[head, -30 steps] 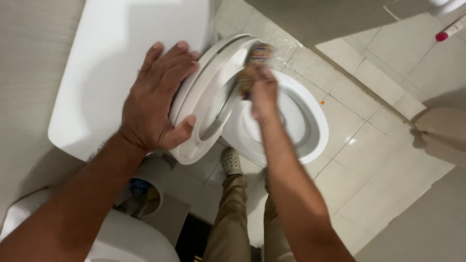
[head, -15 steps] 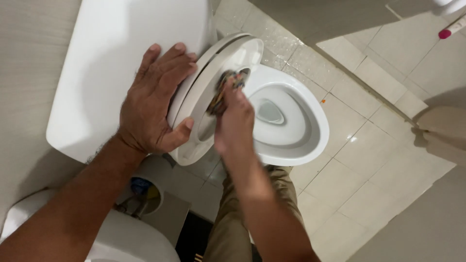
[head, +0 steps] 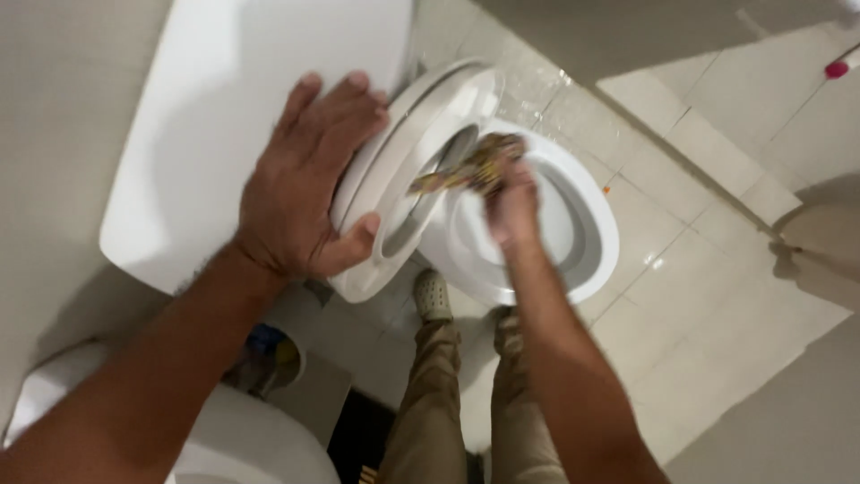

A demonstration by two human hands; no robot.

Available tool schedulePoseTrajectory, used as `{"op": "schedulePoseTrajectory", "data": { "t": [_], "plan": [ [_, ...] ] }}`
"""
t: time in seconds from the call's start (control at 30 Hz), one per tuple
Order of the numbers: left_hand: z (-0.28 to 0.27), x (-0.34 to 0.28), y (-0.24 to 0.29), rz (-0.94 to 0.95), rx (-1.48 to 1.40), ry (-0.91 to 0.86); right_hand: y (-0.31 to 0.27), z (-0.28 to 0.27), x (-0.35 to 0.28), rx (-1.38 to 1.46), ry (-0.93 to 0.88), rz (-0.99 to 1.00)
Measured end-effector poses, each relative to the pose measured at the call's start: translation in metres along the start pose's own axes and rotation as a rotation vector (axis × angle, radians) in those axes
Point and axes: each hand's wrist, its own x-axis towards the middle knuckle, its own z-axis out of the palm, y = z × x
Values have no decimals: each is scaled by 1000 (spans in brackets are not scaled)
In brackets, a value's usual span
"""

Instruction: The person wipes the toilet seat and lid with a cloth, then flushes the toilet. They continue wiping the seat, lid, and tank, and finally wipe the wall-mounted toilet paper holder.

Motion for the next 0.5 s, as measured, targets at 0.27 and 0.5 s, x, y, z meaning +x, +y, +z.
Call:
{"op": "schedulePoseTrajectory", "data": {
  "t": [0.27, 0.5],
  "plan": [
    [4, 2, -4, 12, -1, 18, 11, -9, 92, 266, 113, 69],
    [1, 4, 2, -16, -5, 5, 124, -18, 53, -526, 161, -350]
  ]
}}
